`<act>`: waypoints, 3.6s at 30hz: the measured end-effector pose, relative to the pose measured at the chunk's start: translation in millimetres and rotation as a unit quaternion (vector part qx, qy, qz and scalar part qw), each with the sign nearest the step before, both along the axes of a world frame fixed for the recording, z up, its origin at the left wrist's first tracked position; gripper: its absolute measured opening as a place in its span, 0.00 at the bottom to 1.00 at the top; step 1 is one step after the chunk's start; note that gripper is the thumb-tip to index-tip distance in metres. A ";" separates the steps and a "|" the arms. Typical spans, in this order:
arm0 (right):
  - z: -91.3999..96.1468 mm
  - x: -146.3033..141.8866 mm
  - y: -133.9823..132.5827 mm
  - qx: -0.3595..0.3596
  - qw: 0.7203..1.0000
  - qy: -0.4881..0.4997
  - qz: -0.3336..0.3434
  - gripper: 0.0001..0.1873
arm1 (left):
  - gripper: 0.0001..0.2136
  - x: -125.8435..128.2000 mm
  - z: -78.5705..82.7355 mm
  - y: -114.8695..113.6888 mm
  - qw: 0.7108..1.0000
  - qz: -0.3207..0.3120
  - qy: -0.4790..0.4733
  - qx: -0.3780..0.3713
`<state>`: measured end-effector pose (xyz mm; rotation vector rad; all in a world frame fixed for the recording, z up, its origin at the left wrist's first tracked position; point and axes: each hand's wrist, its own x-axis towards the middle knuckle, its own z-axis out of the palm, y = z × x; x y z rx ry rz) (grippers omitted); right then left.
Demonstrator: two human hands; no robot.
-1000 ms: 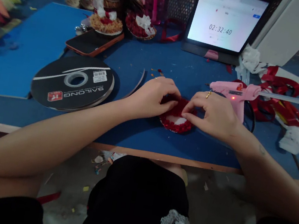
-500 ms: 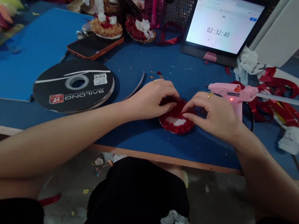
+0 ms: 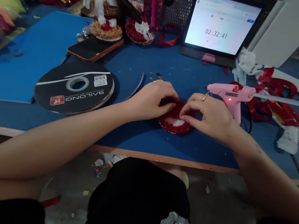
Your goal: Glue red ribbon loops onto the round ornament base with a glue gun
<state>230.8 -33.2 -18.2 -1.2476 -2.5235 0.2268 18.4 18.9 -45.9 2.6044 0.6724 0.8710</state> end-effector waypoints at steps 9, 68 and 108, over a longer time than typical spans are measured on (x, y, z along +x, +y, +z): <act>1.5 -1.1 -1.2 -0.003 1.000 -0.010 -0.011 0.06 | 0.07 -0.3 1.2 -0.1 1.000 0.005 0.006 -0.005; 3.6 3.2 -1.0 0.055 0.962 0.264 -0.050 0.08 | 0.14 14.8 32.9 -3.4 0.924 -0.017 -0.156 -0.349; 0.1 -2.1 -2.1 0.121 0.963 0.237 -0.041 0.03 | 0.06 13.7 19.9 -18.0 0.964 0.056 -0.102 0.238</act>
